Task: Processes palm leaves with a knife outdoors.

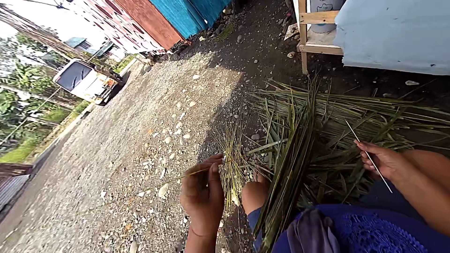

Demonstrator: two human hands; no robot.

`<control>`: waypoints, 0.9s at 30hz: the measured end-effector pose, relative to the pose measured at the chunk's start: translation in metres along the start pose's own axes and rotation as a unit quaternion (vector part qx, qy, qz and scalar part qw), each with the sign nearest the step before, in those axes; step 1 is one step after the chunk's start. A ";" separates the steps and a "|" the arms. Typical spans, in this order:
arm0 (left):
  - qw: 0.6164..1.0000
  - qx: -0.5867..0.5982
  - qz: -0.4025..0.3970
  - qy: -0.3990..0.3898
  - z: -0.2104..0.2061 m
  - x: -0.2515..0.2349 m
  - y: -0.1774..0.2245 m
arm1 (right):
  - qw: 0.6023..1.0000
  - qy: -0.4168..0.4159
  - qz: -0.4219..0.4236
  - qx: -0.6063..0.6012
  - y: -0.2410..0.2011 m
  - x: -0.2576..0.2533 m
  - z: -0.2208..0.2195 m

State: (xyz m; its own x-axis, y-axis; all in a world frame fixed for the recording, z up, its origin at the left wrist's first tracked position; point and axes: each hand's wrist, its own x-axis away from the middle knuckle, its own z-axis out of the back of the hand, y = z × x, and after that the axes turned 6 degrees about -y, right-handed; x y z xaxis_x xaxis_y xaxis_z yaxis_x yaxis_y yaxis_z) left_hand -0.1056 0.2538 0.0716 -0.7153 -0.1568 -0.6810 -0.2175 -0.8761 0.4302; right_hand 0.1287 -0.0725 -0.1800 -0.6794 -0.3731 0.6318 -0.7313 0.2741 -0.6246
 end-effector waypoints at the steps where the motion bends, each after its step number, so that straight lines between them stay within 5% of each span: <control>1: 0.999 -0.014 -0.006 0.038 0.015 -0.005 -0.001 | 1.000 0.008 0.001 0.008 0.001 -0.002 0.002; 7: 0.947 -0.274 0.011 0.168 0.064 -0.012 -0.052 | 0.997 0.027 -0.003 0.071 0.007 0.003 -0.009; 10: 0.888 -0.391 0.233 0.063 0.078 -0.015 -0.113 | 0.992 0.033 -0.002 0.121 0.012 0.003 -0.012; 13: 0.789 -0.384 0.470 -0.092 0.080 -0.009 -0.155 | 0.987 0.038 -0.002 0.156 0.017 0.001 -0.011; 17: 0.800 -0.322 0.400 -0.310 0.004 0.012 -0.139 | 0.980 0.041 0.001 0.193 0.017 -0.001 -0.013; 21: 0.758 -0.190 0.333 -0.528 -0.093 0.049 -0.102 | 0.973 0.034 0.001 0.228 0.016 -0.007 -0.017; 27: 0.683 -0.179 0.320 -0.632 -0.167 0.077 -0.062 | 0.957 0.021 0.010 0.290 0.014 -0.012 -0.015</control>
State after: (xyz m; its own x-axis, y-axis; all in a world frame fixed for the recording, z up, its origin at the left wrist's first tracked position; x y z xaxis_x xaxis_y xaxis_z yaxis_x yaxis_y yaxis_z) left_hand -0.0367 0.2194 -0.1066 -0.6385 -0.2406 0.7311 0.4236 -0.9029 0.0728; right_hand 0.1261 -0.0511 -0.1897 -0.7039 -0.3330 0.6275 -0.5701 -0.2621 -0.7786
